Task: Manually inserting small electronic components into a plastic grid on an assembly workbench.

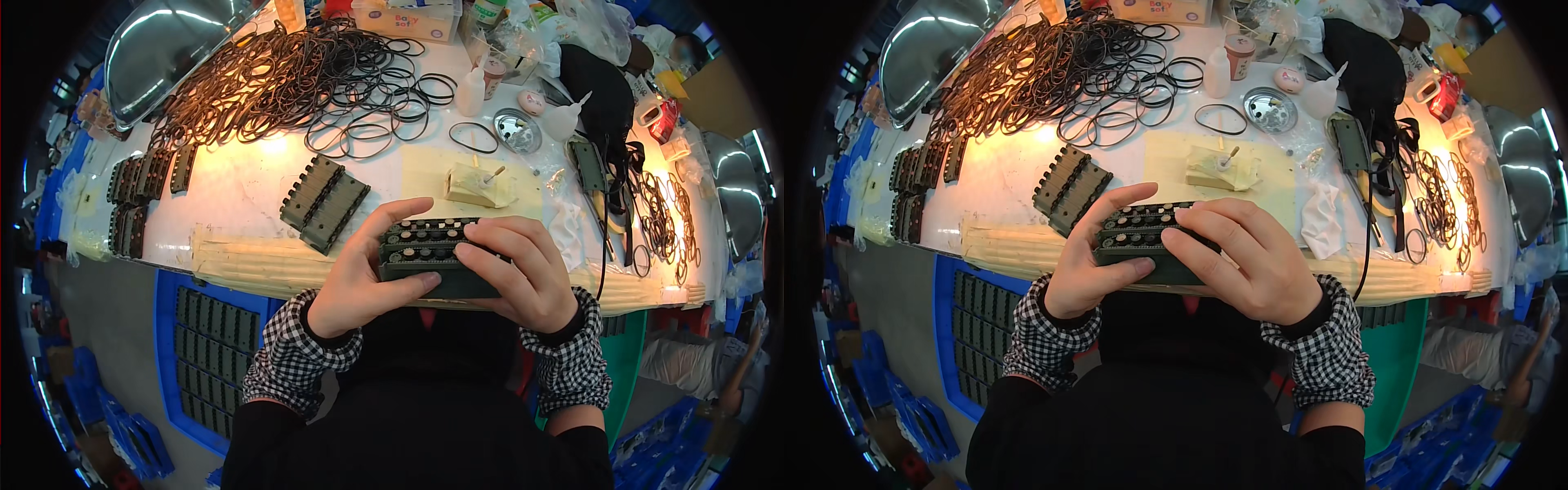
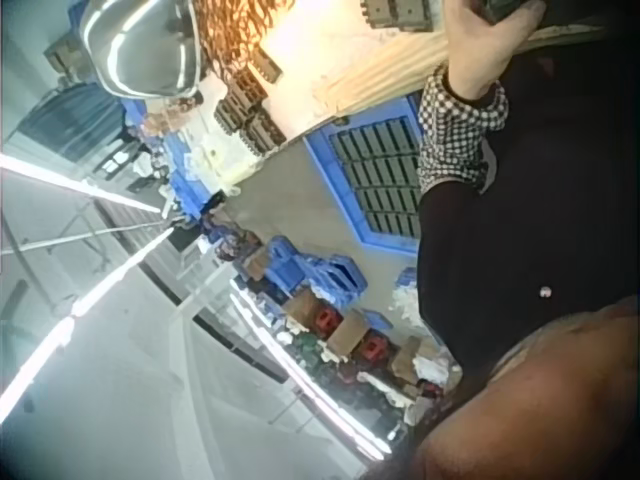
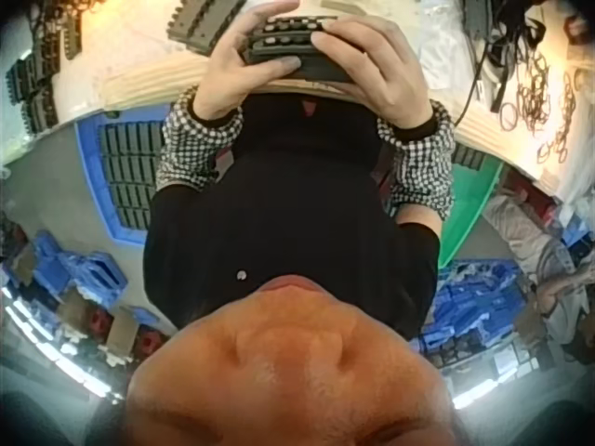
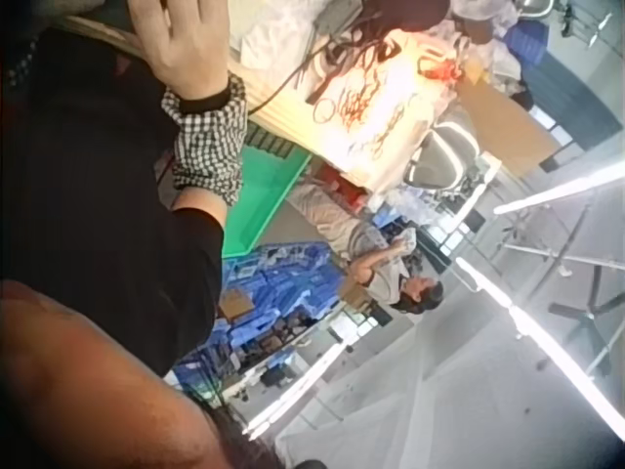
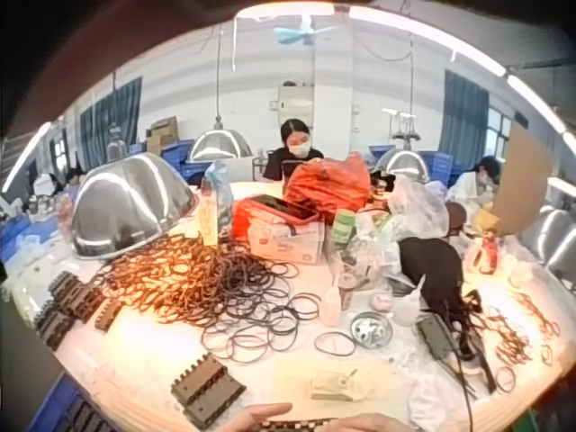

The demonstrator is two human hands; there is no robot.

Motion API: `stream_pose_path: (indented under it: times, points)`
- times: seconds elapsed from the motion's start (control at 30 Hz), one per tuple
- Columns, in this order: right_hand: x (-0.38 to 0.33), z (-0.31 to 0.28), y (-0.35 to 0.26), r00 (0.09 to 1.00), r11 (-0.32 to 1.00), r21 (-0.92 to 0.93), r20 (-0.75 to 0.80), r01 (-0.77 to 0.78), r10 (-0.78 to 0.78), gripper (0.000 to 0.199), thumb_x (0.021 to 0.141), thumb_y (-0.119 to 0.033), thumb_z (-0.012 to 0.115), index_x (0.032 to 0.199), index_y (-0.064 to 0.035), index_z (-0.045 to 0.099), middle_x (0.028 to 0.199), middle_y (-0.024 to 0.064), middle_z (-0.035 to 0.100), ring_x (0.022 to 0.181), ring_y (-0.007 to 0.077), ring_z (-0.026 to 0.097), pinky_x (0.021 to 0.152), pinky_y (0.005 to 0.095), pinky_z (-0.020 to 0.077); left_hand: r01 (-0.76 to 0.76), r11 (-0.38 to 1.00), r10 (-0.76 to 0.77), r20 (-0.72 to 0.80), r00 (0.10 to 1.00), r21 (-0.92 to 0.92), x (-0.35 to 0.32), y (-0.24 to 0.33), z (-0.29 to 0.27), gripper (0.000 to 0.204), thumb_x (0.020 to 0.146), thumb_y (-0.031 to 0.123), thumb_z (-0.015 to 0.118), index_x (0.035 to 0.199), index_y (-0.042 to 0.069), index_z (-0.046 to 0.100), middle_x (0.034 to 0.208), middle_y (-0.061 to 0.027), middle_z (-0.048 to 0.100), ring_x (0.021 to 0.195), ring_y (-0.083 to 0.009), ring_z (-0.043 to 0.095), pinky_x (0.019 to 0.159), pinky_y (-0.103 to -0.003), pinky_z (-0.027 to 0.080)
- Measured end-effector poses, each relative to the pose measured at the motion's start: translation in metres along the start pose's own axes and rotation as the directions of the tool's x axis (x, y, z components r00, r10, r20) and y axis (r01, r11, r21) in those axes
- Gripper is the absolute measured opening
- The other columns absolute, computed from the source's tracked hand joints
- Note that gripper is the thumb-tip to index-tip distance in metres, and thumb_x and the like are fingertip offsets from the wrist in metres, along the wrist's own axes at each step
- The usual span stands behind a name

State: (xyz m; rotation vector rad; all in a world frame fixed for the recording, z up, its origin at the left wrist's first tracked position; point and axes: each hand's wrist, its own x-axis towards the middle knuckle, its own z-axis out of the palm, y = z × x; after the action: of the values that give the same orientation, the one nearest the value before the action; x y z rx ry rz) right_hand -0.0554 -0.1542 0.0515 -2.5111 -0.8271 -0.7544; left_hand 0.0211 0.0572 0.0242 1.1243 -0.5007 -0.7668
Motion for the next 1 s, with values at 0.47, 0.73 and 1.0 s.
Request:
stream_pose_path:
  times: [0.47,0.73,1.0]
  points:
    - [-0.003,0.0,0.0,0.904,0.775,0.484,0.095,-0.407,0.416,0.077,0.071,-0.011,0.08,0.139,-0.006,0.044,0.128,0.0155,0.053,0.112,0.0298,0.056,0.089,0.0365,0.049,-0.507,0.833,0.49,0.129,0.862,0.222,0.008,-0.016,-0.009,0.094,0.073,-0.008,0.073,0.148,-0.001,0.016,0.133,-0.0181,0.052,0.123,-0.0237,0.054,0.102,-0.034,0.048]
    - [-0.009,0.011,0.007,0.914,0.791,0.491,0.026,-0.364,0.405,0.063,0.072,-0.002,0.075,0.131,-0.0042,0.051,0.122,0.0137,0.056,0.1,0.0268,0.06,0.083,0.033,0.0508,-0.486,0.765,0.436,0.216,0.874,0.422,0.018,-0.004,-0.017,0.074,0.072,-0.005,0.072,0.138,-0.002,0.038,0.135,-0.0176,0.051,0.132,-0.0245,0.045,0.11,-0.038,0.037]
    - [-0.003,0.015,0.003,0.904,0.787,0.481,0.032,-0.387,0.426,0.071,0.07,0.001,0.075,0.135,-0.0034,0.047,0.119,0.015,0.056,0.1,0.0273,0.06,0.085,0.0336,0.0502,-0.419,0.884,0.407,0.1,0.908,0.206,0.013,-0.014,-0.013,0.062,0.074,-0.009,0.068,0.131,-0.004,0.044,0.127,-0.015,0.055,0.119,-0.021,0.055,0.101,-0.034,0.046]
